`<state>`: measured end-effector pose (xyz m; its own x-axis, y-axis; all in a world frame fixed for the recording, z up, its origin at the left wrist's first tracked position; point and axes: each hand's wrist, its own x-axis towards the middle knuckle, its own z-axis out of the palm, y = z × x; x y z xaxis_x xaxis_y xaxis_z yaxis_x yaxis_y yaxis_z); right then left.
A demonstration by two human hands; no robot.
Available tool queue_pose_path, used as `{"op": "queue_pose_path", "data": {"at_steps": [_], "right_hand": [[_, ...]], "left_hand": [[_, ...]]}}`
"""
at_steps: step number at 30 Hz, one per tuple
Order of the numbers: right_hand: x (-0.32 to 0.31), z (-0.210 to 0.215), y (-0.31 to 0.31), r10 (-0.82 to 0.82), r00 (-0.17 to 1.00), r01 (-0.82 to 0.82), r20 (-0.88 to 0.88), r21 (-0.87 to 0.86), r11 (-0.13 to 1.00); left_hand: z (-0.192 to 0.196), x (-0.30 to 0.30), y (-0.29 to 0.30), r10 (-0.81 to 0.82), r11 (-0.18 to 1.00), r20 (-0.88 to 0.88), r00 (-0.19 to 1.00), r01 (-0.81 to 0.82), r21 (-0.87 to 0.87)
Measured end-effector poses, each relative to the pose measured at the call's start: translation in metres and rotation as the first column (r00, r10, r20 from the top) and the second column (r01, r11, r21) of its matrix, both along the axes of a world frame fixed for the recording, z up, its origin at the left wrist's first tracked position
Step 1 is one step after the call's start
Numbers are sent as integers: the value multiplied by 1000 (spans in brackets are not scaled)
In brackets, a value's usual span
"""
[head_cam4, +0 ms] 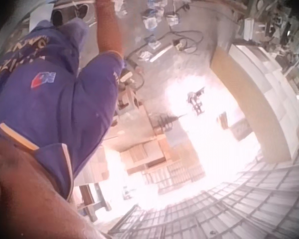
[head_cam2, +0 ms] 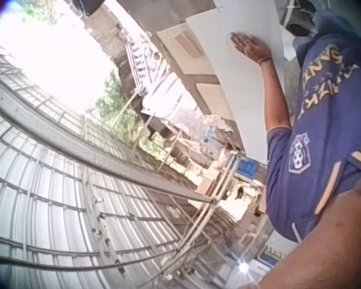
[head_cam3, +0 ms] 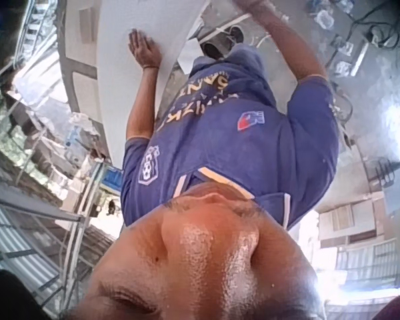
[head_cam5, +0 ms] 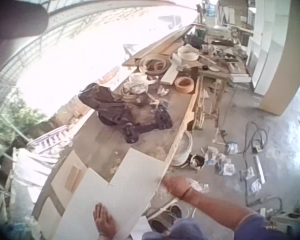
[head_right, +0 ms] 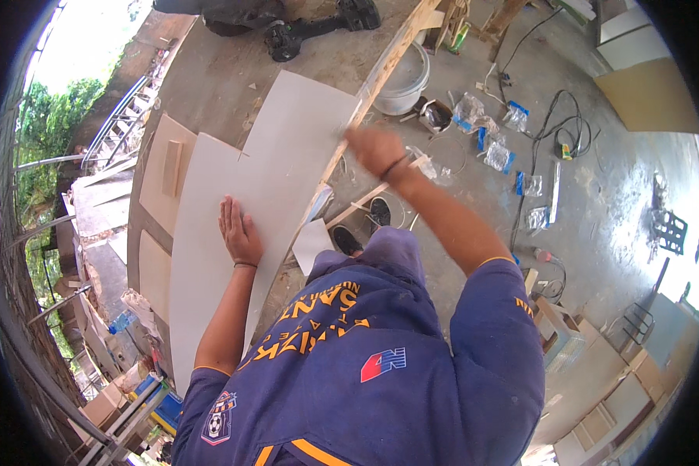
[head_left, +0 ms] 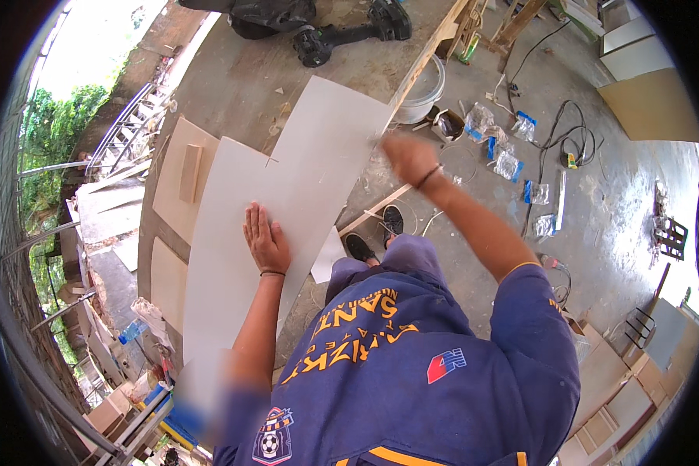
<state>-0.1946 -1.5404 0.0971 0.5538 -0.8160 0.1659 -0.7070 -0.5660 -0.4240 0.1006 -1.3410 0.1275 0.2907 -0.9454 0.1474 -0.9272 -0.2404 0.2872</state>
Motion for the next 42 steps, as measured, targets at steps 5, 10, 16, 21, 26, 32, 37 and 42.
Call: {"op": "queue_pose_path", "data": {"at_steps": [5, 10, 16, 21, 26, 32, 37, 42], "right_hand": [[-10, -7, -29, -19, 992, 21, -121, 17, 1000], [-34, 5, -80, -241, 953, 257, -185, 67, 964], [13, -7, 8, 114, 991, -115, 67, 12, 993], [-39, 4, -97, -378, 925, 379, -29, 71, 923], [-1, 12, -4, 170, 984, -168, -54, 36, 985], [-29, 6, -82, -229, 967, 241, -116, 102, 965], [-12, -16, -22, 56, 998, -53, 32, -72, 996], [-15, -4, -38, -58, 998, 58, -5, -56, 997]], "left_hand": [[-1, 1, 0, -4, 1000, 12, 1000, 4, 3], [3, 3, -6, -6, 1000, -1, 1000, 6, 7], [0, 1, 1, 12, 999, 9, 1000, -13, 31], [3, -2, -2, -8, 1000, 7, 1000, 8, 27], [-2, -2, 5, 1, 999, -3, 1000, -1, 37], [4, -3, 0, 2, 999, 0, 1000, -2, 36], [0, -1, 1, -27, 1000, -1, 1000, 27, 8], [0, 0, 2, -6, 1000, 4, 1000, 6, 22]]}}
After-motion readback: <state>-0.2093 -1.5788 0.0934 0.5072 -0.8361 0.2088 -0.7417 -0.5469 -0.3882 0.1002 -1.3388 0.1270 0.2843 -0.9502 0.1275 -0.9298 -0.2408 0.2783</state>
